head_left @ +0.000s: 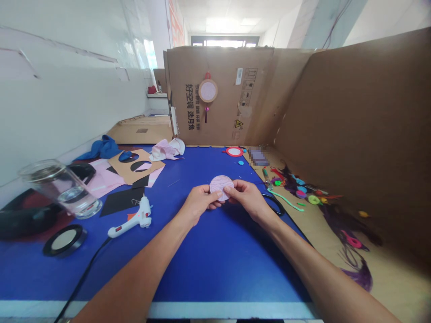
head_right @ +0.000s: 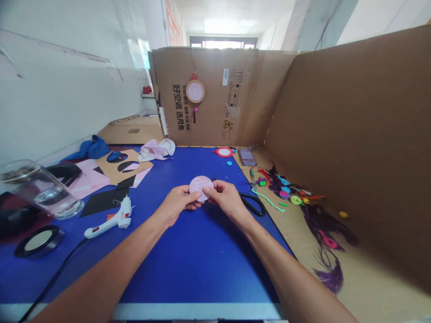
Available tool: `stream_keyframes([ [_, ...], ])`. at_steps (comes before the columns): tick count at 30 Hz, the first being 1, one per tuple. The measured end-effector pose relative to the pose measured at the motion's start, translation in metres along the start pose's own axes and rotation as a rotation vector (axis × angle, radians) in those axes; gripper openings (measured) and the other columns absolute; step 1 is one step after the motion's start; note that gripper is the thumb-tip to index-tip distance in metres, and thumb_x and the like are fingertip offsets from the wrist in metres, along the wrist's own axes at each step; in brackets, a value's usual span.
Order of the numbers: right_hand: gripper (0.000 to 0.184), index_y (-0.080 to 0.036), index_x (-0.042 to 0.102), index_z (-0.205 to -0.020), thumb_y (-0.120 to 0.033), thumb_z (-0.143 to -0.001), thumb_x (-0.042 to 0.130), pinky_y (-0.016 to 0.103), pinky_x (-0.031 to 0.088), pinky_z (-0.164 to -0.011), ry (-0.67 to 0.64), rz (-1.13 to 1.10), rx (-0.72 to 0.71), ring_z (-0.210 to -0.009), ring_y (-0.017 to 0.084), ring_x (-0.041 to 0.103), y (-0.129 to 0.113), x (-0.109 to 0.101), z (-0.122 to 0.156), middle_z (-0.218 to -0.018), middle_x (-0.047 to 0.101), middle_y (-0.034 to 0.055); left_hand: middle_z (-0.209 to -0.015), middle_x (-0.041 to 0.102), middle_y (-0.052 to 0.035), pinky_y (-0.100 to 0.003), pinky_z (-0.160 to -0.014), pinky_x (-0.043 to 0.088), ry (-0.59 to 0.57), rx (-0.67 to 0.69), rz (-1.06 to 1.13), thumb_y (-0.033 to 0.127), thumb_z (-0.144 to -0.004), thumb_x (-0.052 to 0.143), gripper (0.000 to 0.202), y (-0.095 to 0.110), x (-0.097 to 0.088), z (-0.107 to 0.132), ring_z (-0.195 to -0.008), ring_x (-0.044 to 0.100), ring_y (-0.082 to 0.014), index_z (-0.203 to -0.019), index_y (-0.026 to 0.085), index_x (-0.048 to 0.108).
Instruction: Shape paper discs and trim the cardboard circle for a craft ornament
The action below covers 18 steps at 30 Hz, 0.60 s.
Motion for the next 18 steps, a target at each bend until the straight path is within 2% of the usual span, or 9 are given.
stream_keyframes([
  [6,0.048,-0.018,0.064,-0.079,-0.062,-0.07,0.083,0.026,0.044,-0.06,-0.028,0.013,-0.006,-0.06,0.012,0.054,0.004,0.0,-0.002,-0.07,0.066,-0.0007,-0.079,0.078,-0.0081,-0.021,-0.061,0.049,0.02,0.012,-0.023,0.026,-0.082,0.078,0.017,0.005,-0.001,0.001,-0.062,0.067,-0.011,-0.094,0.014,0.077],
  [13,0.042,-0.019,0.063,-0.082,-0.057,-0.077,0.079,0.026,0.042,-0.058,-0.064,0.078,-0.111,-0.058,0.012,0.052,-0.007,0.002,0.0,-0.071,0.064,-0.0022,-0.077,0.077,-0.0078,-0.02,-0.06,0.049,0.022,0.021,-0.049,0.028,-0.083,0.08,0.017,0.006,0.0,0.003,-0.061,0.067,-0.0111,-0.09,0.013,0.075],
  [16,0.035,-0.02,0.062,-0.081,-0.053,-0.084,0.074,0.026,0.039,-0.053,0.025,0.182,-0.165,-0.053,0.012,0.049,-0.013,-0.006,0.002,-0.065,0.059,-0.0032,-0.08,0.077,-0.0089,-0.021,-0.056,0.051,0.073,-0.042,-0.027,0.035,-0.087,0.078,0.022,-0.001,-0.006,0.003,-0.06,0.068,-0.0126,-0.088,0.014,0.07],
  [18,0.026,-0.02,0.064,-0.082,-0.044,-0.09,0.069,0.027,0.041,-0.056,0.137,0.318,-0.288,-0.056,0.014,0.051,-0.026,-0.014,0.008,-0.065,0.059,-0.0022,-0.078,0.077,-0.0099,-0.023,-0.054,0.052,0.087,-0.125,0.033,0.043,-0.092,0.072,0.029,-0.009,-0.009,0.003,-0.056,0.067,-0.0138,-0.087,0.015,0.067],
])
Point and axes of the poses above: each hand's wrist, its own z-axis away from the middle knuckle, its own x-axis out of the palm, y = z × x, the point moved 10 cm from there along -z, towards the middle knuckle
